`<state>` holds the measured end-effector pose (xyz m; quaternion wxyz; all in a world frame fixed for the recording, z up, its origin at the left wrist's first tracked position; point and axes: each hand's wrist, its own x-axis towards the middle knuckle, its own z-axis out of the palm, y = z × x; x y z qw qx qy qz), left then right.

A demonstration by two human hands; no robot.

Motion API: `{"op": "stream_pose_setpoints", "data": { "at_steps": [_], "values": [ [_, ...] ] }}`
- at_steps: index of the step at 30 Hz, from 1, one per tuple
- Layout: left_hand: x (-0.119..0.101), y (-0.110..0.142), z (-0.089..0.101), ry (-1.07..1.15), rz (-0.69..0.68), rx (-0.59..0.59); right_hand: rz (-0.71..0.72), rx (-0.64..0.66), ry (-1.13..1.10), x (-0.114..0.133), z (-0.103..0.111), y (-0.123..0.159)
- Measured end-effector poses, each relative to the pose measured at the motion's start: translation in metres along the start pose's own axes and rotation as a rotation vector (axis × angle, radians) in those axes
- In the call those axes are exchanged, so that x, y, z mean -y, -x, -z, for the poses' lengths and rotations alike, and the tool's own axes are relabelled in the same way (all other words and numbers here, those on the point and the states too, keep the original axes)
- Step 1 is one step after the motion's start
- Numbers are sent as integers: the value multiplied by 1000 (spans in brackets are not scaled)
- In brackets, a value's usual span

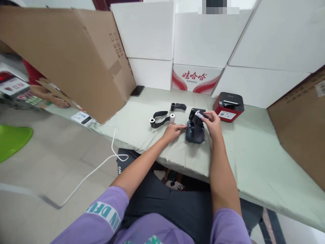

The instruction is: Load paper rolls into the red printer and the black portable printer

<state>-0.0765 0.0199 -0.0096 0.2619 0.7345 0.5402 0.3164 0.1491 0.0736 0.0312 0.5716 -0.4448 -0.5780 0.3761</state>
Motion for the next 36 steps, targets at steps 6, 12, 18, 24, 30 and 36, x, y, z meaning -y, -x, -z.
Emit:
{"op": "stream_pose_setpoints", "data": {
  "at_steps": [6, 12, 18, 24, 30, 36],
  "values": [
    [1, -1, 0, 5, -11, -20, 108, 114, 440, -12, -1, 7],
    [1, -1, -1, 23, -49, -28, 183, 172, 505, -22, 2, 8],
    [2, 0, -1, 7, -32, -49, 216, 260, 462, -27, 4, 7],
    [0, 2, 0, 29, -57, -45, 242, 201, 511, -26, 6, 9],
    [-1, 6, 1, -64, -213, -70, 229, 34, 465, -25, 3, 11],
    [-11, 19, 0, -260, -632, -45, 123, 19, 207, -27, -4, 3]
  ]
}}
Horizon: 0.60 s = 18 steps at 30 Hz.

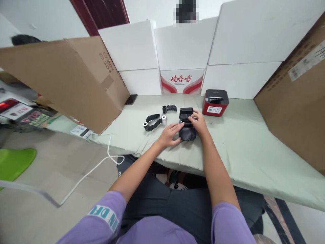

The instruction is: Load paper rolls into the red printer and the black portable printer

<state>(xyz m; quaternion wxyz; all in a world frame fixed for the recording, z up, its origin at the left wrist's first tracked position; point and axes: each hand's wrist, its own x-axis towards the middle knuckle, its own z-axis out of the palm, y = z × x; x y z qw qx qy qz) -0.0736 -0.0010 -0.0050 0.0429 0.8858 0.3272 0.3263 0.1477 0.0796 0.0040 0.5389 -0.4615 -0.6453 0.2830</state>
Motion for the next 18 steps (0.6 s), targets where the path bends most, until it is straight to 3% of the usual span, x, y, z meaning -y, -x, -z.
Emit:
{"op": "stream_pose_setpoints", "data": {
  "at_steps": [6, 11, 16, 18],
  "values": [
    [3, -1, -10, -121, -137, -15, -76, -98, -175, -3, 0, -4],
    [5, -1, -13, -128, -193, -98, -159, -154, -320, 5, 4, -1],
    [0, 0, -11, -69, -267, -122, -275, -66, -194, 8, 6, 4],
    [-1, 0, -10, -57, -221, -139, -323, -30, -172, 6, 7, 4]
  ]
}}
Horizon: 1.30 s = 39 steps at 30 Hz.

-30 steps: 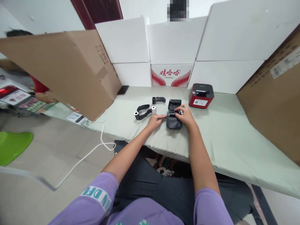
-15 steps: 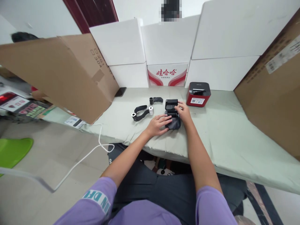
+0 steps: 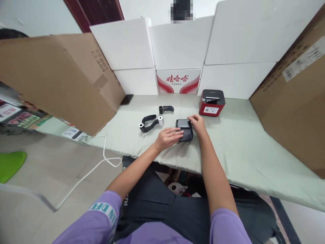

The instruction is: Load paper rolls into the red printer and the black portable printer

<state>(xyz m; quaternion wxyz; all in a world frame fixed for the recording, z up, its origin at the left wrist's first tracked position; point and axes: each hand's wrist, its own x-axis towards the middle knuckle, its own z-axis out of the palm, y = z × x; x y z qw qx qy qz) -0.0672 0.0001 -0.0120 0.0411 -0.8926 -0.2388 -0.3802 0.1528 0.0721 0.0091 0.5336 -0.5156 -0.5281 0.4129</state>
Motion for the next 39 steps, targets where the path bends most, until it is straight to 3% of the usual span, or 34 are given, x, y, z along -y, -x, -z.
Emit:
{"op": "stream_pose_setpoints", "data": {
  "at_steps": [3, 7, 14, 19, 27, 35, 39],
  "values": [
    [1, -2, 1, 15, 169, 31, -71, 57, 7, 0, 4, 0],
    [2, -4, 1, 74, 337, 158, -142, 178, 68, 6, 11, 4],
    [1, -6, 4, 77, 410, 199, -231, 290, 98, 17, 23, 13],
    [5, -6, 1, 93, 472, 235, -304, 323, 20, 10, 24, 12],
    [4, -8, 2, 195, 624, 314, -324, 235, -76, 1, 16, 6],
    [-2, -8, 5, 186, 598, 326, -321, 219, -82, 6, 15, 16],
    [1, -7, 4, 175, 587, 341, -245, 191, -60, 3, 12, 19]
  ]
}}
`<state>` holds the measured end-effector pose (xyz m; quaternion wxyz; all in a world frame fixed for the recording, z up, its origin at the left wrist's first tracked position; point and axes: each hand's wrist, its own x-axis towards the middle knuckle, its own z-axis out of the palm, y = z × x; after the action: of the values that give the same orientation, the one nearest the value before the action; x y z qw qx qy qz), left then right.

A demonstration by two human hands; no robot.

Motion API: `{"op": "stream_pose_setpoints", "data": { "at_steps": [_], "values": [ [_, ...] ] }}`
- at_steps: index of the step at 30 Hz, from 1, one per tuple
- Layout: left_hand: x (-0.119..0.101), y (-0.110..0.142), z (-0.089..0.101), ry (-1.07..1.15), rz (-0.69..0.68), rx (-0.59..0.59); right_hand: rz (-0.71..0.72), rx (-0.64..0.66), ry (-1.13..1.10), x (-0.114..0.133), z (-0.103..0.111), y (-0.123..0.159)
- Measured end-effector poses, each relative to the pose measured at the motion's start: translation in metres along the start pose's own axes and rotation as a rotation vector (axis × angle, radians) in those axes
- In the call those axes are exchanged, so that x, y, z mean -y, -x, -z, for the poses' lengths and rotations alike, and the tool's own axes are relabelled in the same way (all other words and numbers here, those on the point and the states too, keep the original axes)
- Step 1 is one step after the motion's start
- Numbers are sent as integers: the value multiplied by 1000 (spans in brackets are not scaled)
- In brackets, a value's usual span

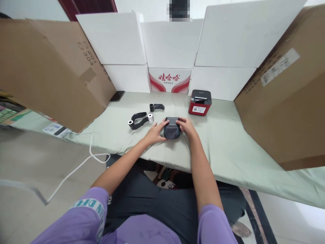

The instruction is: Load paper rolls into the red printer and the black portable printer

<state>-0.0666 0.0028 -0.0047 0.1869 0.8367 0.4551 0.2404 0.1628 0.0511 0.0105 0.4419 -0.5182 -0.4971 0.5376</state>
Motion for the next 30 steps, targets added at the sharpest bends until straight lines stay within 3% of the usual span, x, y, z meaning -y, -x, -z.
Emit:
{"op": "stream_pose_setpoints", "data": {
  "at_steps": [7, 13, 16, 19, 22, 25, 28, 30],
  "values": [
    [6, -4, -3, -39, 4, -32, 121, -68, 187, -4, -7, -2],
    [-1, -10, -10, 7, -95, -149, 251, -226, 361, 19, 1, 15],
    [-17, -23, -21, 128, -178, -142, 239, -274, 472, 34, 25, 28],
    [-42, -44, -37, 165, -221, -90, 310, -365, 566, 38, 63, 36],
    [-73, -71, -60, 95, -204, -9, 355, -445, 648, 29, 103, 39],
    [-96, -89, -87, 32, -208, 31, 290, -451, 681, 13, 132, 41],
    [-101, -91, -107, 29, -203, 46, 251, -432, 700, -2, 149, 43],
    [-94, -87, -105, 33, -211, 112, 250, -436, 695, -5, 159, 42]
  ]
}}
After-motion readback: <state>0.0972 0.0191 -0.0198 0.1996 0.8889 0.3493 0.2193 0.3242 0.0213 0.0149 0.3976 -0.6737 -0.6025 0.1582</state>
